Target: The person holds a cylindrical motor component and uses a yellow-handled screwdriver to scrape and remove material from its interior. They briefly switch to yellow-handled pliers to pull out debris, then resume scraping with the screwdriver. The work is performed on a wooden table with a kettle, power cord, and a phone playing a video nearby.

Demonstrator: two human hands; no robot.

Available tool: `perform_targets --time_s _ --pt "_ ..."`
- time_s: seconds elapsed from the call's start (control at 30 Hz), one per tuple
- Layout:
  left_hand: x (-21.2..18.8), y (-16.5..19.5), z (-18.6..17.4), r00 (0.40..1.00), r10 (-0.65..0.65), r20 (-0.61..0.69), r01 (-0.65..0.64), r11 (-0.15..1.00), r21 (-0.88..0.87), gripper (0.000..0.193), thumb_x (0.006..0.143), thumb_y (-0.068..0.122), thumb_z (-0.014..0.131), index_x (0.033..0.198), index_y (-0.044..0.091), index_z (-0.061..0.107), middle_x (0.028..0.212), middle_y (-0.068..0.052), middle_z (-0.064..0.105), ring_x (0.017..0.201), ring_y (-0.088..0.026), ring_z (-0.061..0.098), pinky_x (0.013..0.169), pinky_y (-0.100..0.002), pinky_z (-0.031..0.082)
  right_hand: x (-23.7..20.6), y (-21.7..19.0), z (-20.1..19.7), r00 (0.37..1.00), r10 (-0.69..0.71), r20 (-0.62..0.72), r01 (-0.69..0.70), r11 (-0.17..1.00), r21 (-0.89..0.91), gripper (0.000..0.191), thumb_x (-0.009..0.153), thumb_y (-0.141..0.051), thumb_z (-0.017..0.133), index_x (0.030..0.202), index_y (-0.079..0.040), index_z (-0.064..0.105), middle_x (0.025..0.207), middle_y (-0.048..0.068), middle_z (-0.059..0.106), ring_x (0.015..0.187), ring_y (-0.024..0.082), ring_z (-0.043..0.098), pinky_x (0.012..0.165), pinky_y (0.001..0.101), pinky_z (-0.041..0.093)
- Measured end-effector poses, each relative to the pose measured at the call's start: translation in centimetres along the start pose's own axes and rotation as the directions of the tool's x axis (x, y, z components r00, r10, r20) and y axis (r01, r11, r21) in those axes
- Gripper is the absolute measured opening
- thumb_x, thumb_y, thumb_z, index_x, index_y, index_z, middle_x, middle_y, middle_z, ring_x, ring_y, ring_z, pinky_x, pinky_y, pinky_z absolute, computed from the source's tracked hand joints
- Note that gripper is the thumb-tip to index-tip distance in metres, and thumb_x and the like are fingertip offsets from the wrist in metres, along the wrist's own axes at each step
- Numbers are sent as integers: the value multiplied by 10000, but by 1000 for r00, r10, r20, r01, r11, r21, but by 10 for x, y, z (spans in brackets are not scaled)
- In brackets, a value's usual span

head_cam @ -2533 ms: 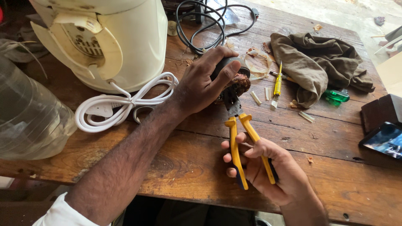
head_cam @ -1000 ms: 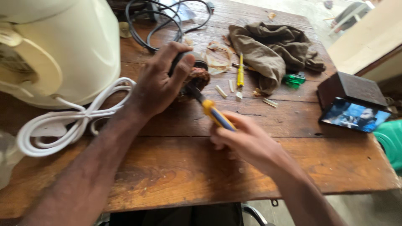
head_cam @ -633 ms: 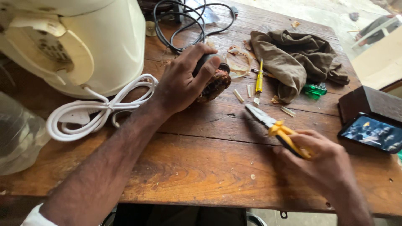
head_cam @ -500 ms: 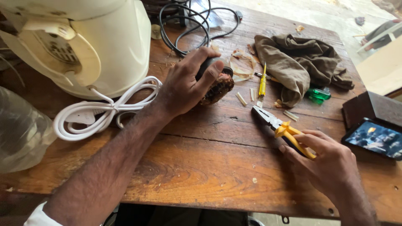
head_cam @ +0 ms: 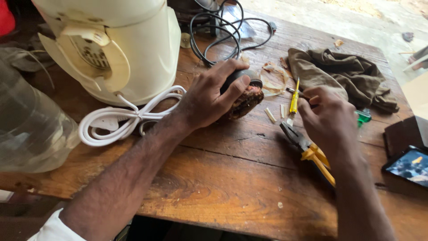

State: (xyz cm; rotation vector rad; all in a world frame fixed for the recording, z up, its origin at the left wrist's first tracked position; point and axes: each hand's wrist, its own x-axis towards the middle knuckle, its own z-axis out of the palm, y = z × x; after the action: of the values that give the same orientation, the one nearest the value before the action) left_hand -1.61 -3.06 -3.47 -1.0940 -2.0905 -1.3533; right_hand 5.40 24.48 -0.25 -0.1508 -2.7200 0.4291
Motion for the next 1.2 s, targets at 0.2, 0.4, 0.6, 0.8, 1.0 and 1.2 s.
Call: perform_targets --time_s 0.2,0.4,0.6,0.8,1.0,1.2 --pt "3 -11 3 999 39 14 -39 998 54 447 1064 357 450 1271 -1 621 941 -168 727 655 -224 693 479 -386 581 9 5 33 977 -182 -115 179 983 -35 317 887 -219 769 1183 -107 786 938 182 749 801 287 711 740 430 565" --pt "0 -10 2 996 83 -13 -81 992 95 451 1087 387 505 1259 -9 637 980 -149 720 732 -198 743 545 -330 670 -1 20 35 979 -72 -193 100 985 139 194 1026 -146 682 1178 -118 799 960 129 733 794 206 703 762 349 568" --pt "0 1 -3 981 162 -105 -101 893 438 420 1013 500 631 983 82 601 963 -150 634 853 -279 715 632 -420 648 -7 12 28 927 -138 -349 221 952 212 214 1033 -56 653 1212 -50 770 1105 183 709 900 219 747 771 339 590" --pt "0 -10 -7 996 -81 -21 81 997 -14 733 946 706 565 1291 63 489 963 -104 616 883 -228 694 659 -421 649 -7 6 22 950 56 -309 114 855 506 192 1069 -82 589 1226 -28 685 1045 104 732 881 149 752 667 277 592" --pt "-4 -17 -4 995 91 -47 -65 918 390 565 996 661 576 1251 157 603 1014 -137 620 987 -308 660 706 -553 603 -10 -8 14 889 -31 -456 225 898 378 154 1034 -79 672 1128 19 600 991 103 666 754 133 636 600 272 532" --pt "0 -13 2 966 -226 129 246 955 -164 823 871 784 499 1265 62 511 1023 -141 644 855 -247 751 629 -398 696 -40 0 14 725 -263 -637 505 831 232 90 1118 38 625 1206 42 609 972 136 576 741 175 523 633 286 431"
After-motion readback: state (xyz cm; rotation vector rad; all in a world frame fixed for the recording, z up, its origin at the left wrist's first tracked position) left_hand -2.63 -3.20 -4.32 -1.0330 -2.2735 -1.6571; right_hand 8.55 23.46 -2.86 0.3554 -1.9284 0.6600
